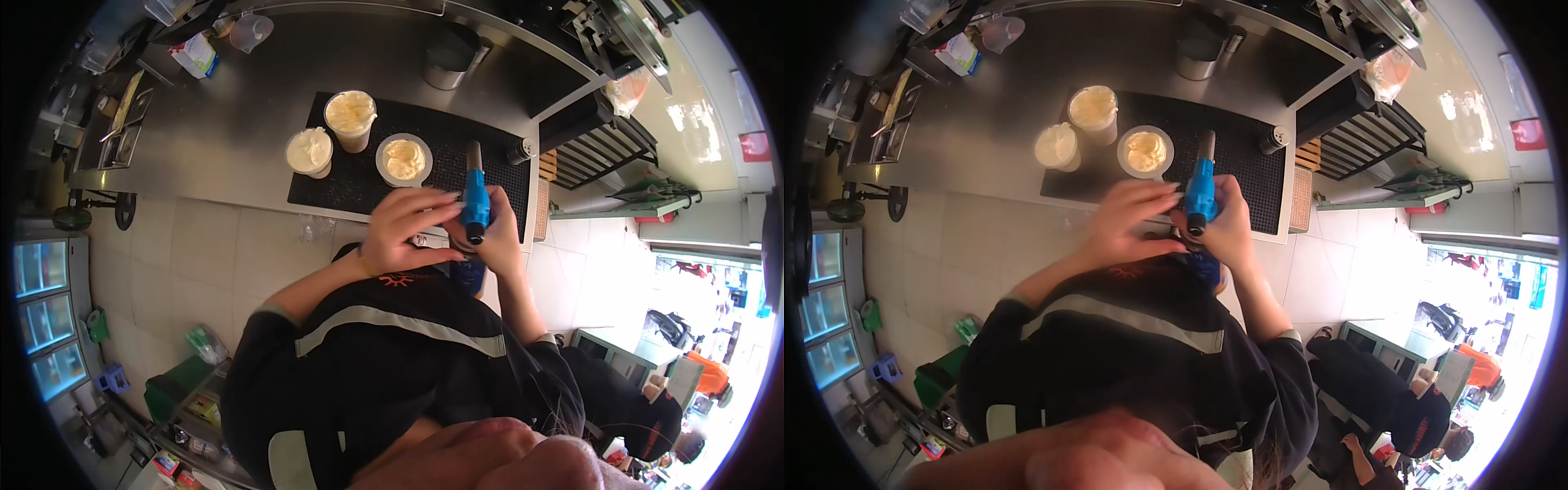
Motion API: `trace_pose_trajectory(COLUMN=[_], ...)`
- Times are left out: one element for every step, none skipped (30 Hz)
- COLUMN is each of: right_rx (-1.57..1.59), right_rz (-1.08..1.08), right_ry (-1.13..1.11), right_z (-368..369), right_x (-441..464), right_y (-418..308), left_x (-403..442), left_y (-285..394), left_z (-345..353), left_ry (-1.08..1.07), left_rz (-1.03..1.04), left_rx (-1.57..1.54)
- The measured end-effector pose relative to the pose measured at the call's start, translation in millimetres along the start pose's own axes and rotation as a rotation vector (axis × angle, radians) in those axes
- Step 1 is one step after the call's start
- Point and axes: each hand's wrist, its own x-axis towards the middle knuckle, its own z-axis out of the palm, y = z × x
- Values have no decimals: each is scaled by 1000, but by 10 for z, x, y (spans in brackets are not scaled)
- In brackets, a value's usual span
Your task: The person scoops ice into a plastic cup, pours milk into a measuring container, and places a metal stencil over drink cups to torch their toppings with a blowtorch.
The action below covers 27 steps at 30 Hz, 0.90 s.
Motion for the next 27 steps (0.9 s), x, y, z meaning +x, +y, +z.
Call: trace_pose_trajectory(right_rx=[17,48,38,28,18,19,29,37,46,25,5,12,44,76,132,150,167,147,127,117,94,70,46,20,-6,-34,-49], right_rz=[-46,-175,-174,-171,-165,-151,-161,-172,-185,-186,-188,-189,-180,-171,-151,-147,-144,-155,-166,-208,-219,-230,-242,-253,-264,-276,-318], right_ry=[46,64,35,6,-23,-83,-81,-79,-78,-88,-97,-86,-65,-43,-11,-8,-5,-30,-57,-40,-34,-28,-24,-17,-12,-7,-8], right_z=[42,65,4,-45,-104,-195,-174,-132,-118,-139,-160,-163,-158,-154,-147,-165,-182,-224,-249,-244,-254,-270,-282,-288,-294,-305,-318], right_x=[23,76,64,36,10,37,4,-38,-66,-85,-105,-127,-144,-161,-177,-178,-179,-162,-158,-163,-159,-151,-147,-151,-154,-146,-135], right_y=[3,135,193,172,166,403,350,235,156,129,102,56,22,-12,-39,-28,-18,42,77,86,119,167,196,199,198,196,219], left_x=[166,229,286,344,386,420,478,565,656,746,788,822,841,856,867,868,819,732,680,672,643,604,578,562,554,555,555], left_y=[57,-16,-97,-143,-177,-203,-216,-205,-185,-142,-145,-154,-152,-130,-100,-72,-66,-65,-45,-22,-5,6,14,18,23,21,18], left_z=[53,139,197,199,191,186,173,147,125,134,166,196,211,213,213,218,220,218,218,226,257,302,330,339,343,350,360], left_ry=[-79,-155,-228,-276,-325,-376,-459,-541,-622,-635,-654,-674,-694,-689,-683,-677,-663,-649,-635,-591,-542,-493,-444,-440,-435,-429,-419], left_rz=[56,140,224,296,367,434,452,470,489,531,553,574,596,600,605,611,615,616,617,626,609,592,573,575,576,577,567], left_rx=[33,28,23,26,28,28,-10,-48,-85,-123,-130,-137,-144,-126,-107,-89,-40,8,56,82,72,64,57,69,82,96,88])
